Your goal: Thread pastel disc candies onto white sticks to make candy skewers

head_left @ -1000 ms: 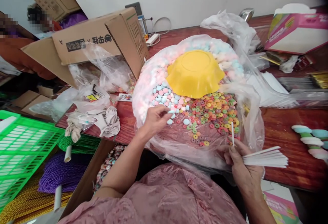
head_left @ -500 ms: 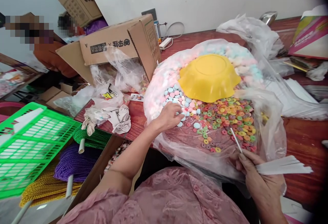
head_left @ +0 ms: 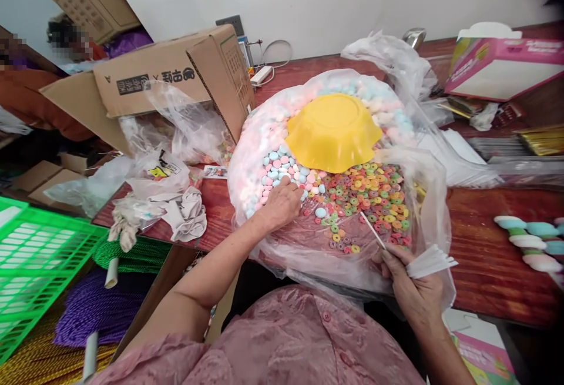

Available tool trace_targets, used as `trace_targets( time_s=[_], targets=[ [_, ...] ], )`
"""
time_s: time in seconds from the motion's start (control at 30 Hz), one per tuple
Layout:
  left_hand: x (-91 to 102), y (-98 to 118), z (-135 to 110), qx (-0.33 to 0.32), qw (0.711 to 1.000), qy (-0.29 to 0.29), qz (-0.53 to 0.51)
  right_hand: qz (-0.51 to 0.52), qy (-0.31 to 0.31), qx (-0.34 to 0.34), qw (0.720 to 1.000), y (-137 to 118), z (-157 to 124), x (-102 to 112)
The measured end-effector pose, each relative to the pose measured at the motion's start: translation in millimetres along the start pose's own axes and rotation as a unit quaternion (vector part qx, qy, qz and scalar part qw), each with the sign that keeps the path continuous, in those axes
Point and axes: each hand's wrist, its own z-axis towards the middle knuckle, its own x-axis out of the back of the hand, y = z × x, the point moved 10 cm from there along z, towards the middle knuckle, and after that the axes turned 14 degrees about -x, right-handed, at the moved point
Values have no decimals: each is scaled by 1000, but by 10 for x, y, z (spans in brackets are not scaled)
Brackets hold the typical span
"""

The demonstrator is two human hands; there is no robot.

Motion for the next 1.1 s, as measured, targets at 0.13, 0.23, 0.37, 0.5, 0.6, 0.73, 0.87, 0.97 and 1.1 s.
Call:
trace_targets(
  time_s=[0.13, 0.23, 0.37, 0.5, 0.6, 0.73, 0.87, 0.97, 1.1],
  targets=[
    [122, -12, -2, 22, 995, 62, -80, -44, 5, 21, 999, -60, -49, 28],
    [267, -49, -148, 95, 931, 201, -290, -137, 18, 99, 985, -345, -198, 10],
    [102, 46, -347, 212, 725, 305, -581, -194, -37, 168, 966, -730, -388, -245],
    [-19, 241, -405, 246, 607, 343, -673, -188, -72, 178, 963, -916, -444, -451],
    [-44, 294, -423, 238, 598, 359, -676, -187, -66, 176, 964, -919, -449, -473],
    [-30, 245, -495, 228, 633, 398, -624, -194, -72, 188, 960, -870, -493, -471],
    [67, 227, -539, 204, 684, 423, -559, -192, -95, 223, 951, -886, -580, -513],
    [243, 283, -535, 160, 746, 425, -487, -198, -114, 230, 946, -896, -611, -555],
    [489, 456, -516, 86, 838, 417, -341, -193, -109, 200, 954, -907, -565, -538]
  ],
)
